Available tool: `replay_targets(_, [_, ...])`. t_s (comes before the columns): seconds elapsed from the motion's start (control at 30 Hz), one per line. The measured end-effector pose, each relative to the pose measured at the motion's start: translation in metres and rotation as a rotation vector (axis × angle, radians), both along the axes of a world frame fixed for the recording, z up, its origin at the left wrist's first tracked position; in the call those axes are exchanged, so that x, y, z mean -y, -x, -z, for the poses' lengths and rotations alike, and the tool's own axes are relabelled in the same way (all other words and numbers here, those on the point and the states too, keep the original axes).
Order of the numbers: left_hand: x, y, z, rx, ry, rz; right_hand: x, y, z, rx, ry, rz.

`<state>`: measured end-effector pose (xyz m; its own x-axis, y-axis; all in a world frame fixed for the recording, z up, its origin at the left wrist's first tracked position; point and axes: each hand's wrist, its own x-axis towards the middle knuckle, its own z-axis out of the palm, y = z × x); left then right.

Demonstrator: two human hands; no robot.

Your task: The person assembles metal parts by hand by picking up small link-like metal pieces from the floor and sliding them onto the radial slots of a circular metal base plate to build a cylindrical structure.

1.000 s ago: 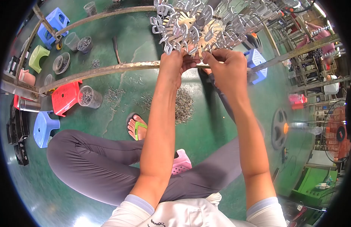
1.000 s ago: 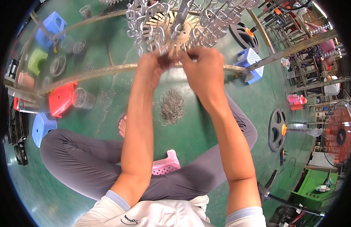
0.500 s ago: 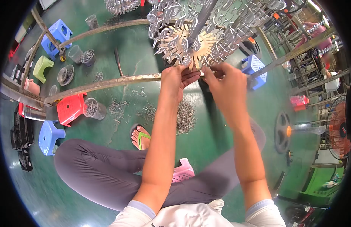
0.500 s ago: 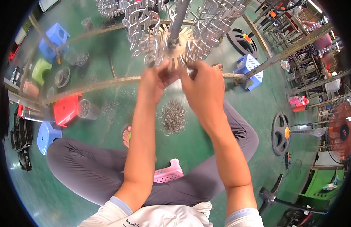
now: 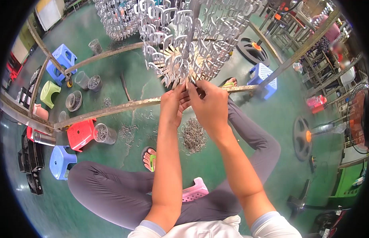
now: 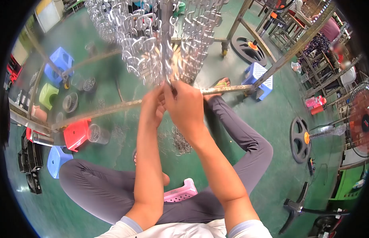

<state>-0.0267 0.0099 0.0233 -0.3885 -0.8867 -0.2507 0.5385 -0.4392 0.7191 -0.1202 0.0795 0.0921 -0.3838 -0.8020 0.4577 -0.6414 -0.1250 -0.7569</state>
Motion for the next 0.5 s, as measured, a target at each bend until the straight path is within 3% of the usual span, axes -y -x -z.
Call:
replay_targets(0.17, [0.003, -0.007, 0.013, -0.023, 0.053, -0.005, -0.001, 0.002, 0.014, -0.201, 0.084, 0.037])
replay_targets(0.27, [-0.001, -0.012, 0.005, -0.023, 0.03, 0.008, -0.003, -0.003, 0.014, -0.162, 0.095, 0.016])
replay_targets(0.4, [-0.011, -0.04, -0.022, 0.375, 0.067, 0.186, -0.006, -0.003, 0.009, -0.171, 0.092, -0.019])
replay_targets(0.5, [-0.021, -0.065, -0.053, 0.594, 0.241, 0.24, -0.011, -0.002, 0.008, -0.169, 0.053, -0.032])
